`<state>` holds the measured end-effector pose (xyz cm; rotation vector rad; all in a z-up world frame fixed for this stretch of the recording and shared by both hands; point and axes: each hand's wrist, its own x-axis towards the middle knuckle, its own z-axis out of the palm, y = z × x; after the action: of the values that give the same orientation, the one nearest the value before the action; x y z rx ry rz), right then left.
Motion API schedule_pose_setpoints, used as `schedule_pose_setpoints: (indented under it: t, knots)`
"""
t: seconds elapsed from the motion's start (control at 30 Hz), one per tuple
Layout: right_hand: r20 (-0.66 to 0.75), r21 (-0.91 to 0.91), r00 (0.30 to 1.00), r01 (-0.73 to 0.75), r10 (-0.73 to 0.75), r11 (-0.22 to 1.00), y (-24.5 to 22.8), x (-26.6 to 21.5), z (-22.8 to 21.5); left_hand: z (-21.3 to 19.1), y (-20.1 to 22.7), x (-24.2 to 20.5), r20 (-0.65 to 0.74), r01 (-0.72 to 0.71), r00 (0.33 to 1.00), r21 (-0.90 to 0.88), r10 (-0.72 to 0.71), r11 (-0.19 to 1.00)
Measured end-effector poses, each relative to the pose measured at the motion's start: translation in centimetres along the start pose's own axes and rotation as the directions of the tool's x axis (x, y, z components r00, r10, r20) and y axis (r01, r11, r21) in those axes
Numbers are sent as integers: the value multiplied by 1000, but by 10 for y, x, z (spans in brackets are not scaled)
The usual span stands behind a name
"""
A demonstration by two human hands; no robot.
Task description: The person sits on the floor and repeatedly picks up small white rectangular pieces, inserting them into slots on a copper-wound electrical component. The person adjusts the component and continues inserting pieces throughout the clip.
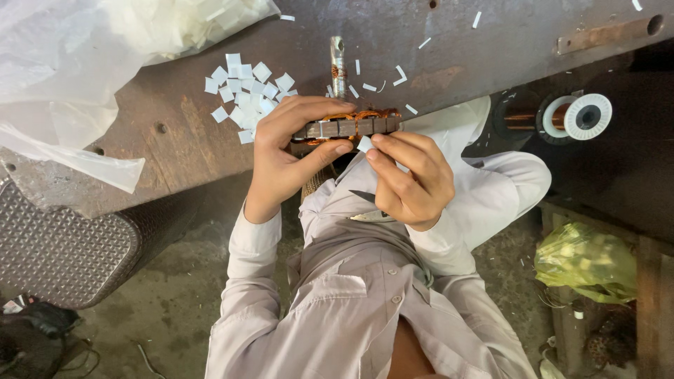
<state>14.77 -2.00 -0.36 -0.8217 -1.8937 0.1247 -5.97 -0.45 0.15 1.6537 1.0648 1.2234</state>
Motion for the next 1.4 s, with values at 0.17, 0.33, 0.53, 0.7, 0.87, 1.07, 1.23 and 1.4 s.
schedule_pose_setpoints:
  t: [0.17,0.33,0.53,0.7,0.87,1.07,1.23,1.4]
  knots:
    - [8,73,996,-91,90,993,-2,4,1,3,0,-1,-29,-12,1000,12,12,1000]
    - [19,11,990,-140,140,990,-8,10,0,9,2,-4,-76,-16,997,54,20,998]
    - [60,-129,997,-49,57,990,-13,17,-2,16,5,-3,-113,-43,992,89,53,995]
    - [129,-255,991,71,-39,964,-14,20,-6,20,8,-2,-128,-72,988,137,90,988]
    - [141,-312,989,85,-42,946,-14,17,-7,25,12,2,-134,-104,982,216,135,971]
    - [134,-352,979,191,-153,916,-4,14,1,18,16,5,-42,-131,988,256,147,958]
    - [134,-198,991,39,-13,979,-3,18,-7,14,13,7,-34,-137,988,221,148,966]
    - [244,-3,930,-284,276,959,-9,32,-32,16,12,3,-72,-108,990,206,125,973]
